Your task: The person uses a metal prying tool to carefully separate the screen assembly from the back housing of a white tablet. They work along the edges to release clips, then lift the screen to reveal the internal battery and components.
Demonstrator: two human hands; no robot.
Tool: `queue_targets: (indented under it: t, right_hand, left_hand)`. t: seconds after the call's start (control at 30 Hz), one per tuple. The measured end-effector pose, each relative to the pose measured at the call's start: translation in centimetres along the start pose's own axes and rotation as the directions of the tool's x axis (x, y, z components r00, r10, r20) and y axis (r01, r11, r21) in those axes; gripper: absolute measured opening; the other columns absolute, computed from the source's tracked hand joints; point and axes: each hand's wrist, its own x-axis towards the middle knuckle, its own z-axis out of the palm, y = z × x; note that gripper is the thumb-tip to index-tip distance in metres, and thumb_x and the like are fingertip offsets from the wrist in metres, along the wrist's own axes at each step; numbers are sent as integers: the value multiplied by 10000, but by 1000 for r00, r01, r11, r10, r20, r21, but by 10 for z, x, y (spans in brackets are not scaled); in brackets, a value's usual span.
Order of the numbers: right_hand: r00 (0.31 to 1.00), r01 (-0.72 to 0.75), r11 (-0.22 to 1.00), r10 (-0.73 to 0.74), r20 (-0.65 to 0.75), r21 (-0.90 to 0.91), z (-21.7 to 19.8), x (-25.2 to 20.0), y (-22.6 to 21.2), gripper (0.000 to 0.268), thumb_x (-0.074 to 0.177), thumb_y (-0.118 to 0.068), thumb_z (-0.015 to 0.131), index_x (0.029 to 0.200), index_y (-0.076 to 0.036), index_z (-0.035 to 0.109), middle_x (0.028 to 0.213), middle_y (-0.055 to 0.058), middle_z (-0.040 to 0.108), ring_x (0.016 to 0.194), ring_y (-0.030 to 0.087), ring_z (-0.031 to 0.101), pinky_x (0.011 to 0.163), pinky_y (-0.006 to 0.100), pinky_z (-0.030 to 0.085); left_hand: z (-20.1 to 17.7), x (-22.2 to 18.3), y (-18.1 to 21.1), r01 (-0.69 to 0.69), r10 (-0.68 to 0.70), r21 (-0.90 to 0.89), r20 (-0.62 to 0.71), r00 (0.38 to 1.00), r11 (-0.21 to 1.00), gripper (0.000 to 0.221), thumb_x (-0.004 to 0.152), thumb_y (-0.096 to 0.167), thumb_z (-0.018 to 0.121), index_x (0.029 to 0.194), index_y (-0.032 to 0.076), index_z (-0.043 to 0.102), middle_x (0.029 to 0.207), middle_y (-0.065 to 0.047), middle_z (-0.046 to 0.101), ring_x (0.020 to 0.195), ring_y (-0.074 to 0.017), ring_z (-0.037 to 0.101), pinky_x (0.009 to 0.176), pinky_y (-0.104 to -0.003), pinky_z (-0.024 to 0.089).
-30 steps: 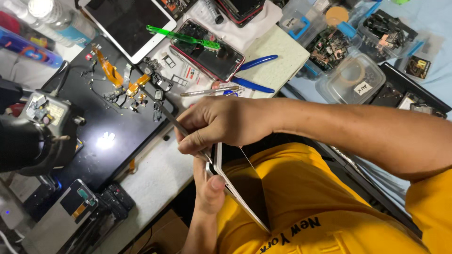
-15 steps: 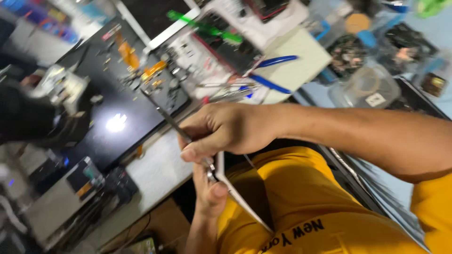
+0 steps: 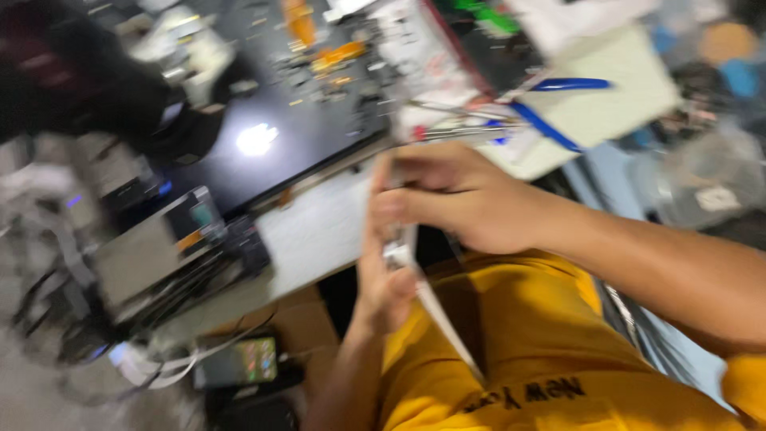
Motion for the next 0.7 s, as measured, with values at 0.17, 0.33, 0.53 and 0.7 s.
queue_targets:
  t: [0.17,0.33,0.53,0.7]
  right_hand:
    - [978,-141,964,100,-184,-223,-1,-10,-2,215,1007,-194,604,1070,-21,715,953,47,740,858,104,669,731,270,535]
    - [973,205,937,-227,-49,-284,3,-16,-8,124,1083,-67,553,1119,8,645,1059,66,696,996,131,666,899,277,557]
    - [943,251,941,-291,-162,-228,5,-33,0,91,1127,-57,575,1136,25,612,1058,111,686,961,151,663,886,272,558]
    - [873,301,894,-398,-281,-333,18,-41,0,162,1075,-121,574,1085,39,596,1079,152,689,1024,213,692,1005,355,575]
  left_hand:
    - [-1,3,5,68,-68,-141,3,998,988,938,764,667,821,1210,-3,338,1534,-123,403,1158,-218,473,1055,-400,423]
    - [-6,8,6,97,-96,-143,13,995,985,1058,818,641,822,1527,21,343,1351,-102,475,1181,-175,510,1080,-358,455]
    - [-11,6,-2,114,-108,-132,57,993,985,1026,851,633,808,1548,37,349,1376,-100,487,1228,-174,518,1094,-329,450]
    - [-9,10,3,149,-140,-132,78,987,980,953,876,564,817,1557,83,355,1381,-105,493,1258,-178,508,1115,-325,430]
